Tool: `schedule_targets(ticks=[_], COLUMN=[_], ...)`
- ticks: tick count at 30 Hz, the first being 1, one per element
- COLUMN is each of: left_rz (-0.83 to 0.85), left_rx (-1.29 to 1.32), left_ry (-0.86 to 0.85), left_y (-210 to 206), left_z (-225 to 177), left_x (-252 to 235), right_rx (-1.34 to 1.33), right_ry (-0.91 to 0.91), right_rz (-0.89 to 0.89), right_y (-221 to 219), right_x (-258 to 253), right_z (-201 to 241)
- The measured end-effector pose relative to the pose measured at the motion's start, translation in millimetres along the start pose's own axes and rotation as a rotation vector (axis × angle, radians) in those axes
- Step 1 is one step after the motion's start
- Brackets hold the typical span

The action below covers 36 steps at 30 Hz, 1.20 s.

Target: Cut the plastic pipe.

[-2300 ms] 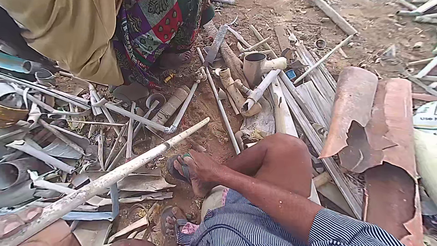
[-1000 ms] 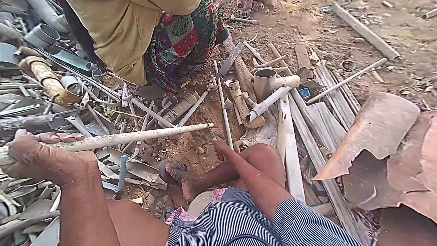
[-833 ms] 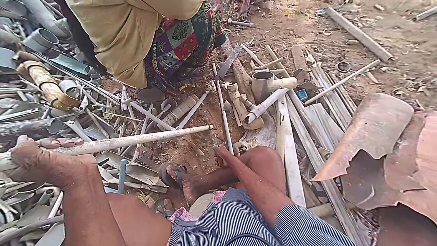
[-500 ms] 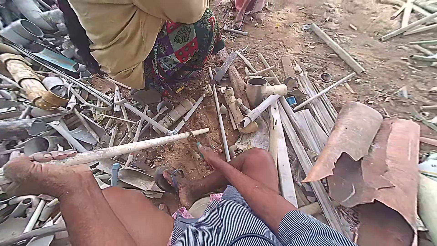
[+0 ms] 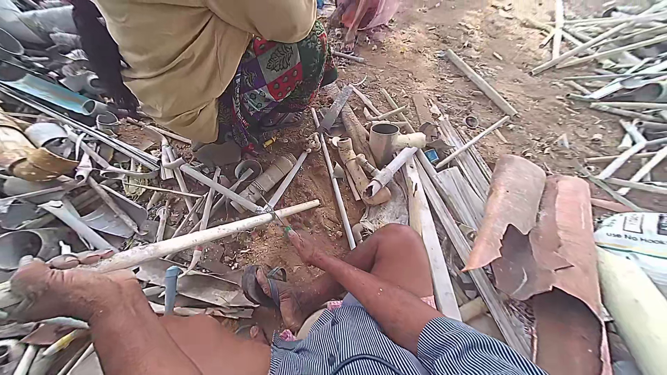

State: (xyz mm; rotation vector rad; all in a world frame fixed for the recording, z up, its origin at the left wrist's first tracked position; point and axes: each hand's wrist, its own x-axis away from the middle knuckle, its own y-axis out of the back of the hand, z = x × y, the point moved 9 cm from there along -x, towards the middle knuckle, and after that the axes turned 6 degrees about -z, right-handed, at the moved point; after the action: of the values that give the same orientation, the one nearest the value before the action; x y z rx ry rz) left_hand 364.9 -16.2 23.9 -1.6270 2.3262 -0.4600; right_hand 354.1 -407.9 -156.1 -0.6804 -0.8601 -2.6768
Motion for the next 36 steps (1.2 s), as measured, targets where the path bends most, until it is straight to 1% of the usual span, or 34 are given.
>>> schedule_targets(ticks=[3, 5, 10, 12, 13, 14, 15, 17, 18, 19, 20, 21, 22, 24, 26, 27, 28, 29, 30, 31, 32, 33, 34, 35, 36], left_rz=[0.009, 0.016, 0.073, 0.062, 0.041, 0.027, 0.027, 0.033, 0.054, 0.094, 0.144, 0.188, 0.217, 0.211, 0.183, 0.187, 0.202, 0.216, 0.229, 0.234, 0.251, 0.294, 0.343, 0.378, 0.342], left_rx=[-0.003, 0.002, 0.05, 0.04, 0.044, 0.046, 0.052, 0.081, 0.092, 0.114, 0.142, 0.164, 0.177, 0.184, 0.198, 0.209, 0.225, 0.244, 0.261, 0.259, 0.254, 0.265, 0.27, 0.241, 0.161], left_ry=[0.031, 0.051, 0.057, 0.061, 0.063, 0.066, 0.073, 0.077, 0.081, 0.086, 0.082, 0.081, 0.094, 0.141, 0.177, 0.186, 0.192, 0.195, 0.2, 0.202, 0.196, 0.17, 0.147, 0.133, 0.15], left_y=[3.2, 7.2, 9.1, 14.2, 19.6, 24.8, 29.8, 34.6, 34.4, 30.3, 23.6, 17.6, 15.1, 13.3, 13.0, 12.8, 11.6, 9.8, 9.9, 12.2, 13.5, 11.0, 7.9, 3.2, -0.3], left_z=[6.5, 13.9, 10.9, 10.5, 12.7, 15.5, 18.6, 20.9, 19.8, 17.2, 13.6, 10.2, 9.1, 8.3, 9.3, 10.0, 10.5, 10.6, 12.2, 14.1, 15.2, 14.4, 11.4, 4.6, -5.5], left_x=[-5.3, -10.3, -7.8, -5.8, -7.3, -9.1, -11.1, -16.2, -15.2, -12.1, -9.5, -7.0, -3.6, 1.8, 1.0, 0.0, -0.9, -1.4, -2.2, -3.2, -4.4, -5.5, -2.7, 5.2, 19.8], right_rx=[0.037, 0.04, 0.052, 0.065, 0.072, 0.058, 0.041, 0.065, 0.078, 0.082, 0.084, 0.095, 0.111, 0.083, 0.074, 0.075, 0.072, 0.07, 0.038, -0.004, -0.034, -0.085, -0.163, -0.248, -0.289], right_ry=[-0.057, -0.067, 0.128, 0.159, 0.144, 0.096, 0.006, -0.257, -0.409, -0.519, -0.56, -0.526, -0.426, -0.148, 0.065, 0.127, 0.153, 0.136, 0.055, -0.11, -0.322, -0.515, -0.639, -0.708, -0.724], right_rz=[-0.035, -0.048, 0.028, 0.018, -0.004, -0.037, -0.075, -0.124, -0.117, -0.103, -0.092, -0.071, -0.047, 0.025, 0.11, 0.114, 0.092, 0.054, 0.003, -0.052, -0.101, -0.15, -0.205, -0.218, -0.218], right_y=[-0.3, -5.3, -29.3, -29.1, -26.4, -20.9, -13.0, 15.9, 33.8, 50.8, 60.8, 60.1, 48.1, 10.5, -21.4, -28.0, -27.8, -22.0, -11.2, 2.5, 16.1, 28.9, 34.2, 32.6, 26.6], right_x=[-9.9, -2.5, 19.5, 16.1, 11.3, 4.2, -3.4, -18.4, -17.4, -11.0, -7.1, -4.7, -2.5, 10.1, 28.8, 33.8, 33.2, 25.7, 14.9, 6.1, 2.1, -1.8, -6.4, -8.6, -6.4], right_z=[-8.2, 1.6, 52.9, 51.0, 41.4, 24.2, -2.2, -59.0, -80.1, -88.4, -87.1, -75.9, -62.5, -14.1, 34.4, 44.7, 43.2, 28.8, 3.2, -34.4, -76.0, -107.7, -130.8, -139.6, -138.8])
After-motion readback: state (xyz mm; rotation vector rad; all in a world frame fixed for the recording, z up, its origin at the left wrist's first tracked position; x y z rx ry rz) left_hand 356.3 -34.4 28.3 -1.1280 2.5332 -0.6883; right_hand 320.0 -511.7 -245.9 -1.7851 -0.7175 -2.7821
